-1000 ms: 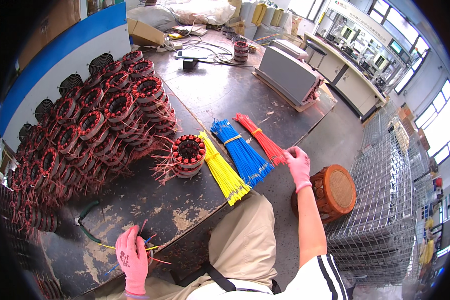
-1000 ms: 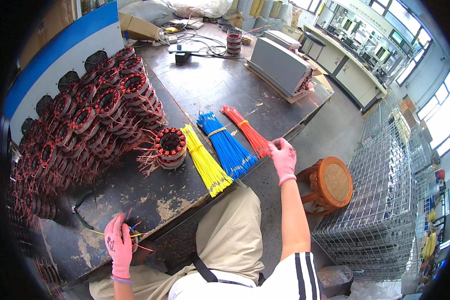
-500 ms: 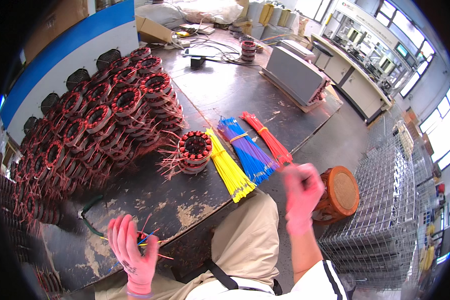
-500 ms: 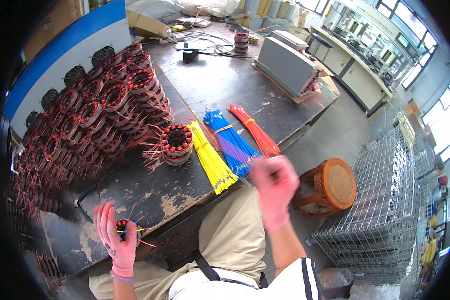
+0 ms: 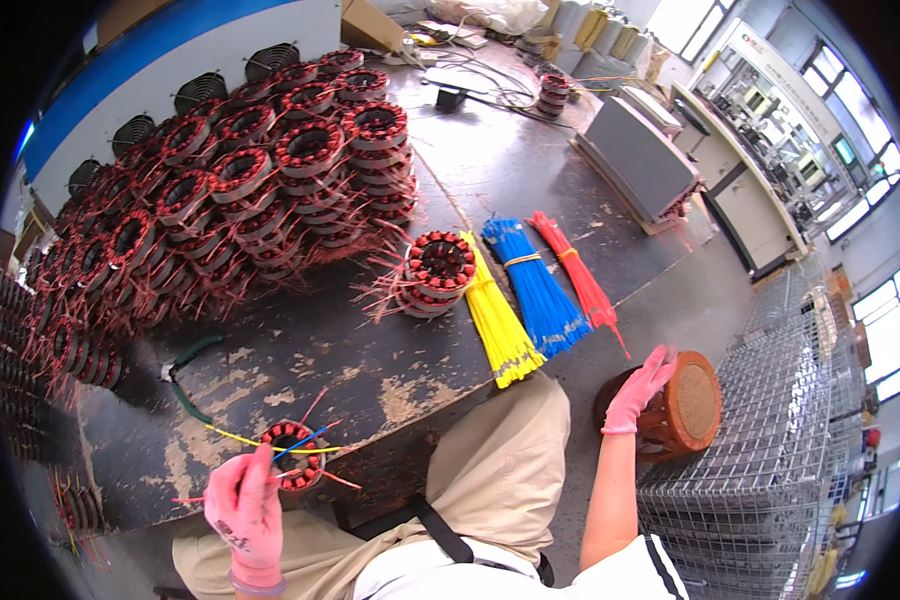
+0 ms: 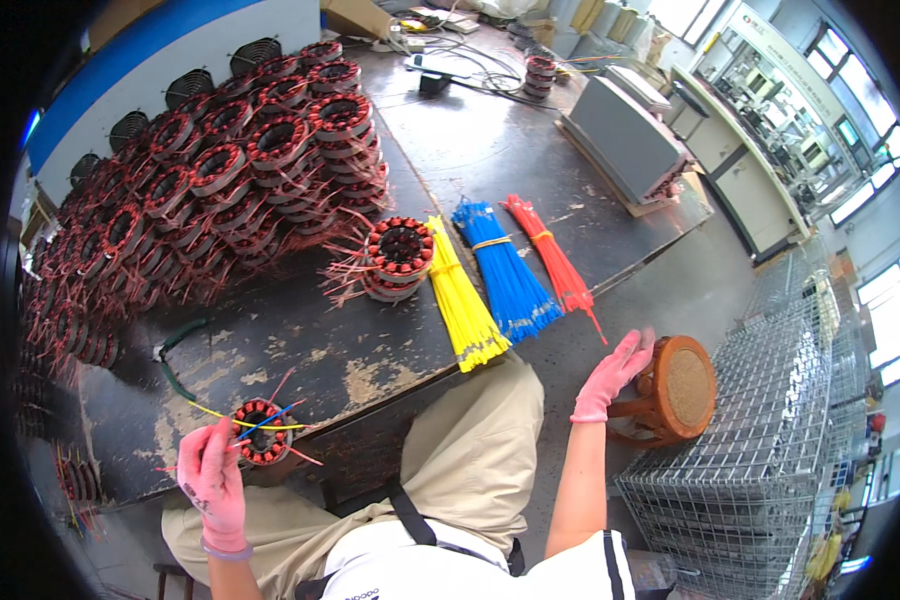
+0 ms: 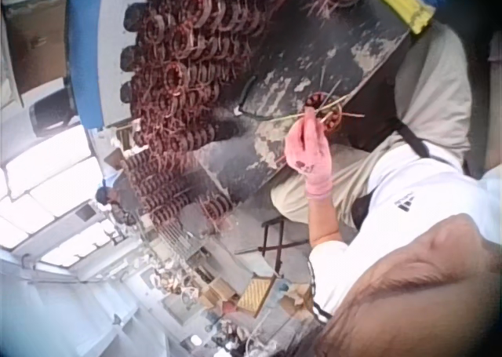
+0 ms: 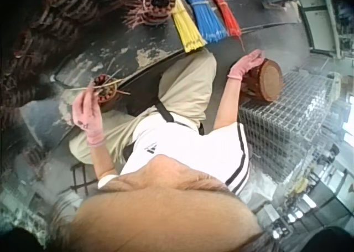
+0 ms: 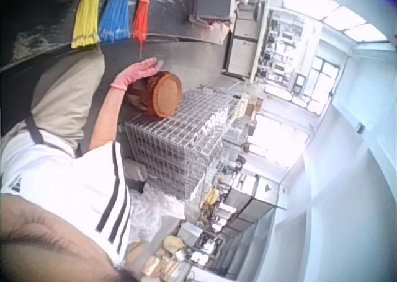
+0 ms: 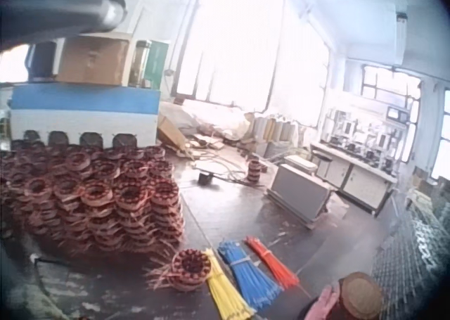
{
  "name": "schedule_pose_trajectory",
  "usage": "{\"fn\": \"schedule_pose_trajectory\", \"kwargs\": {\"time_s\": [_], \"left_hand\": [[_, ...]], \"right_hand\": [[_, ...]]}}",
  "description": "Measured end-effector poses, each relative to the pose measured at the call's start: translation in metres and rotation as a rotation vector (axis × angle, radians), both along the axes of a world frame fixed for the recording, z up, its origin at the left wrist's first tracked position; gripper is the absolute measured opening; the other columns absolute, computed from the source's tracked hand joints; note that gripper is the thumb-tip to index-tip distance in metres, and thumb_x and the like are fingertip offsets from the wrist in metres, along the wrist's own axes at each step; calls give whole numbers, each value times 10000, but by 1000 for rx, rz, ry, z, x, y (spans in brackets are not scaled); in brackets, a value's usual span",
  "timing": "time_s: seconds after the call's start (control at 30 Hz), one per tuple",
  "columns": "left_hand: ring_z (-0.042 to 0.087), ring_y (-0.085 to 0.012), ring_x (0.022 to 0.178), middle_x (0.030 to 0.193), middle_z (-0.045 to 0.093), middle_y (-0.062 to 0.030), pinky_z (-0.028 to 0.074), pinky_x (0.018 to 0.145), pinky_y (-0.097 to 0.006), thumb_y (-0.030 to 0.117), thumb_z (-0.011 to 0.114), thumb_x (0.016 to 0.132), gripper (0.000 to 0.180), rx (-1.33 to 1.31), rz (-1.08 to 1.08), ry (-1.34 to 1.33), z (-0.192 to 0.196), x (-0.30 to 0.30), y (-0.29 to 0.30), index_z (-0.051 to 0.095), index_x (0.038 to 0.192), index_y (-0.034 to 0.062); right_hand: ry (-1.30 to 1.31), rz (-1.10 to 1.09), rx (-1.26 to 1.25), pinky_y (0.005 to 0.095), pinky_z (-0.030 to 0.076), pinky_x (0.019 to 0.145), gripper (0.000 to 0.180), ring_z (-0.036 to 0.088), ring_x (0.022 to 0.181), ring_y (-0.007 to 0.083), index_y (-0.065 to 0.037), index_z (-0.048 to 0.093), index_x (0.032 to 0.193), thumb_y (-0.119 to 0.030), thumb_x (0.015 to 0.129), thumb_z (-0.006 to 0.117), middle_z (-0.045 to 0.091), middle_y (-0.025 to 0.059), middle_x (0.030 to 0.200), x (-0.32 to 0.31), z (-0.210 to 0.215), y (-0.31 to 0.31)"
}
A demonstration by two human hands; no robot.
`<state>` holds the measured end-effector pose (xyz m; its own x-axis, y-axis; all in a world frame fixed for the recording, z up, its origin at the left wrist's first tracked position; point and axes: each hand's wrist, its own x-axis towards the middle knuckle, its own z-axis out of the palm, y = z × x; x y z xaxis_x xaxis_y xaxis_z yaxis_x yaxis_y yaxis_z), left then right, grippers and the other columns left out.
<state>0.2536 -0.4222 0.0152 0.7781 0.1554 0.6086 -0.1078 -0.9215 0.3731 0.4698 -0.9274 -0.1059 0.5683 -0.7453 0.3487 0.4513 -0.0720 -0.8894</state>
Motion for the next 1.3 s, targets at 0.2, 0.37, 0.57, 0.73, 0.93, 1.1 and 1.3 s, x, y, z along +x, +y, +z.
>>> {"fn": "schedule_pose_trajectory", "kwargs": {"time_s": [0.2, 0.37, 0.57, 0.73, 0.93, 1.1, 1.3], "left_hand": [[577, -275, 925, 1101, 558, -150, 496, 747, -349, 226, 628, 982, 397, -18, -92, 133, 4, 3, -1, 644, 1316, 12], [559, -281, 956, 1116, 532, -153, 479, 833, -370, 107, 554, 976, 382, -87, -69, 176, 2, 4, -6, 630, 1338, 14], [591, -276, 817, 991, 569, -122, 499, 711, -374, -64, 587, 887, 445, -88, 60, 268, 6, -2, 5, 645, 1310, 59], [625, -283, 661, 903, 610, -100, 503, 585, -376, 27, 722, 886, 225, -282, -14, 171, -14, 33, -1, 664, 1096, 86], [644, -286, 792, 988, 608, -99, 520, 664, -381, 13, 705, 877, 206, -179, 90, 113, -21, 40, -5, 653, 1069, 65], [635, -328, 919, 1103, 615, -129, 522, 784, -418, -2, 671, 871, 180, -188, 93, 61, -35, 50, -7, 625, 1040, 41], [622, -329, 1012, 1144, 607, -98, 511, 859, -439, 9, 709, 800, 311, -201, 156, 78, -57, 55, -10, 588, 1081, 59]], "right_hand": [[345, 99, 51, 376, -2, 1273, 742, 93, 1576, 175, -84, 83, 1640, -520, 1090, 323, 141, 78, 1711, 50, -34, 12], [160, 313, 268, 399, 78, 1271, 750, 178, 1552, 198, -116, 56, 1641, -464, 1085, 418, 162, 105, 1694, 89, -23, 20], [155, 222, -261, 300, 459, 965, 466, 563, 1015, 126, 3, 395, 1474, -176, 1070, 545, 622, 89, 1164, 42, 36, 85], [494, 1024, -787, 348, 538, 764, 128, 672, 872, 225, -63, 740, 984, -174, 934, 700, 692, 99, 887, -52, 93, 227], [369, 1358, -1132, 431, 515, 754, 241, 648, 868, 348, -71, 758, 989, -286, 929, 669, 655, 146, 833, -60, 74, 325], [417, 1223, -1228, 446, 510, 780, 327, 642, 879, 337, -83, 762, 909, -390, 943, 653, 641, 128, 821, -46, 78, 333], [474, 1449, -1027, 430, 504, 786, 325, 645, 889, 333, -40, 757, 932, -358, 909, 694, 659, 146, 855, -54, 73, 348]]}}
